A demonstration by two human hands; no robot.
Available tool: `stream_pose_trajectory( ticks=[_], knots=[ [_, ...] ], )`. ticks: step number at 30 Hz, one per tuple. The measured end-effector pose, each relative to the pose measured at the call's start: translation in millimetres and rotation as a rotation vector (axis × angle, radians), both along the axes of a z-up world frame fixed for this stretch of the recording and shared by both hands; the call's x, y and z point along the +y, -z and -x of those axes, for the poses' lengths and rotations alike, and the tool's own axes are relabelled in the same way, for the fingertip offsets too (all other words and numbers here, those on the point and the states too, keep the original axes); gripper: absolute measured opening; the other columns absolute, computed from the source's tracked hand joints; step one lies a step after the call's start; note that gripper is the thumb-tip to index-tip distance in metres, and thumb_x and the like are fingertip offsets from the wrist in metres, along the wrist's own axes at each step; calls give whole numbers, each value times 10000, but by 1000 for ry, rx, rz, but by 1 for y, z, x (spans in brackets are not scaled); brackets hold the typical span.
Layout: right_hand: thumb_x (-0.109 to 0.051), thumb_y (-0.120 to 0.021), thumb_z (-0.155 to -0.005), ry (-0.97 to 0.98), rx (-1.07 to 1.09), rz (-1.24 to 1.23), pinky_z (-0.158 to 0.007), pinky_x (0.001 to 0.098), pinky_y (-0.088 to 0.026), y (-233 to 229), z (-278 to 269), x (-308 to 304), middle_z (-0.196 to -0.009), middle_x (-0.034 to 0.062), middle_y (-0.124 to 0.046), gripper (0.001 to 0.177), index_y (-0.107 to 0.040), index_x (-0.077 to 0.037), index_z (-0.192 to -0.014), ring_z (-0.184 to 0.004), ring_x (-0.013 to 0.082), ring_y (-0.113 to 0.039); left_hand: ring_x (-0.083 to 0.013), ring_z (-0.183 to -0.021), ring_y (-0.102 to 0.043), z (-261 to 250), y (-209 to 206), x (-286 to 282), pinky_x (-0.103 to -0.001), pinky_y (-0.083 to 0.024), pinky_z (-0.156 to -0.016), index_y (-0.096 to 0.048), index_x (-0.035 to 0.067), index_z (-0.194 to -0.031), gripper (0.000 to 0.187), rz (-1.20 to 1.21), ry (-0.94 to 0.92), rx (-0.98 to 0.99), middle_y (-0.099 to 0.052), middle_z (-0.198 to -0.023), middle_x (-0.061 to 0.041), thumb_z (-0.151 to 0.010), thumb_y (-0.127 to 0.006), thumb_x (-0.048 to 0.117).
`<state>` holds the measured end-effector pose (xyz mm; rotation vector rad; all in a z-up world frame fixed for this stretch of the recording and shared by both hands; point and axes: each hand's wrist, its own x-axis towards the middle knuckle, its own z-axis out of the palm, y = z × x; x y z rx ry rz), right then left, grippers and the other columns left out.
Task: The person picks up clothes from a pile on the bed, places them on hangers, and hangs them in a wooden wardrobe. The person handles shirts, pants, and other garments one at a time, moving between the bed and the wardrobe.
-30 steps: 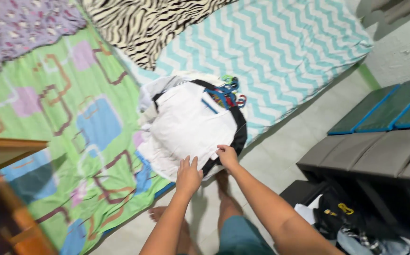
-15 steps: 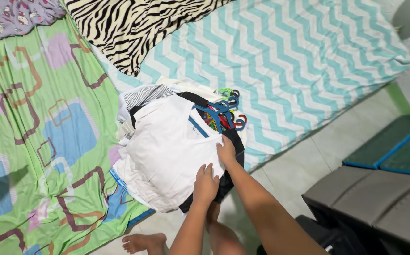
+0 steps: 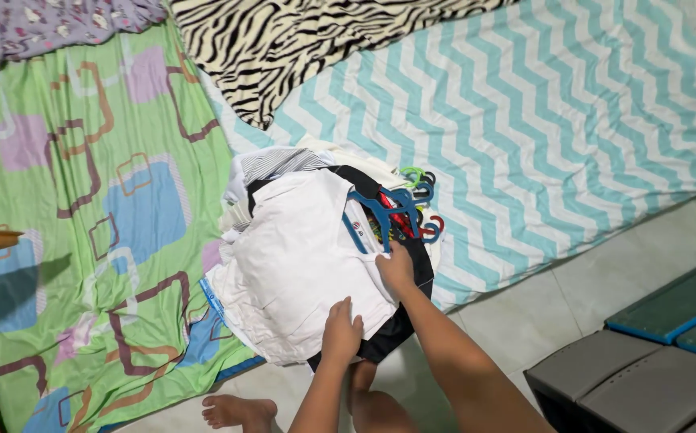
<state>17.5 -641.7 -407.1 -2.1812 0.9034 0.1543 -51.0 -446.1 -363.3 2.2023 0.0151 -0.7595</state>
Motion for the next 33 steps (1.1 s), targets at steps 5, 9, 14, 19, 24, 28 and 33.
stream_pose_trajectory(
  ticks=[5, 9, 14, 19, 24, 28, 33],
  knots=[
    [-119, -693, -803, -336, -323, -63, -810, 416, -511, -85, 11, 56, -1014, 163, -597, 229, -628, -44, -1010, -951, 380, -639, -370, -1315, -531, 9, -19, 35, -422, -447, -1091, -463, 68, -1466, 610, 23, -122, 8, -494, -1463, -205, -906, -644, 228],
    [-83, -624, -843, -571, -365, -240, -767, 362, -511, -180, 7, 125, -1000, 117, -605, 193, -630, -63, -1035, -879, 301, -645, -390, -1329, -520, -7, -55, 86, -421, -448, -1093, -382, 43, -1514, 705, 56, -275, -86, -480, -1474, -218, -890, -654, 225],
    [-119, -653, -878, -824, -381, -454, -737, 303, -504, -282, -9, 231, -959, 71, -622, 196, -658, -73, -1068, -813, 182, -627, -446, -1342, -470, -37, -135, 191, -441, -427, -1091, -260, 12, -1567, 857, 15, -550, -307, -414, -1499, -275, -855, -700, 202],
    [-106, -676, -869, -1032, -381, -634, -708, 289, -470, -360, -20, 349, -968, 33, -594, 316, -711, -74, -1182, -793, 146, -555, -446, -1360, -455, -36, -236, 313, -453, -431, -1073, -249, 9, -1556, 883, -73, -811, -436, -379, -1538, -264, -826, -719, 172],
    [-86, -622, -886, -1067, -277, -1064, -844, 225, -493, -447, -27, 475, -1044, -39, -675, 389, -673, -32, -1268, -941, 54, -614, -425, -1382, -445, -14, -326, 417, -448, -420, -1093, -290, 25, -1549, 820, -78, -1019, -574, -404, -1529, -240, -867, -713, 193],
    [-83, -587, -880, -1157, -214, -1047, -696, 226, -419, -523, -36, 557, -866, -62, -612, 495, -659, -46, -1368, -772, 56, -501, -423, -1398, -410, 1, -390, 503, -449, -404, -1094, -278, 16, -1534, 799, -116, -1085, -663, -383, -1544, -231, -886, -710, 197],
    [-106, -602, -883, -1335, -260, -1009, -708, 218, -425, -617, -44, 652, -780, -33, -599, 500, -671, -59, -1375, -744, 58, -524, -423, -1404, -423, 14, -483, 607, -437, -401, -1118, -342, 24, -1522, 762, -130, -1049, -899, -382, -1546, -237, -867, -707, 161]
  ],
)
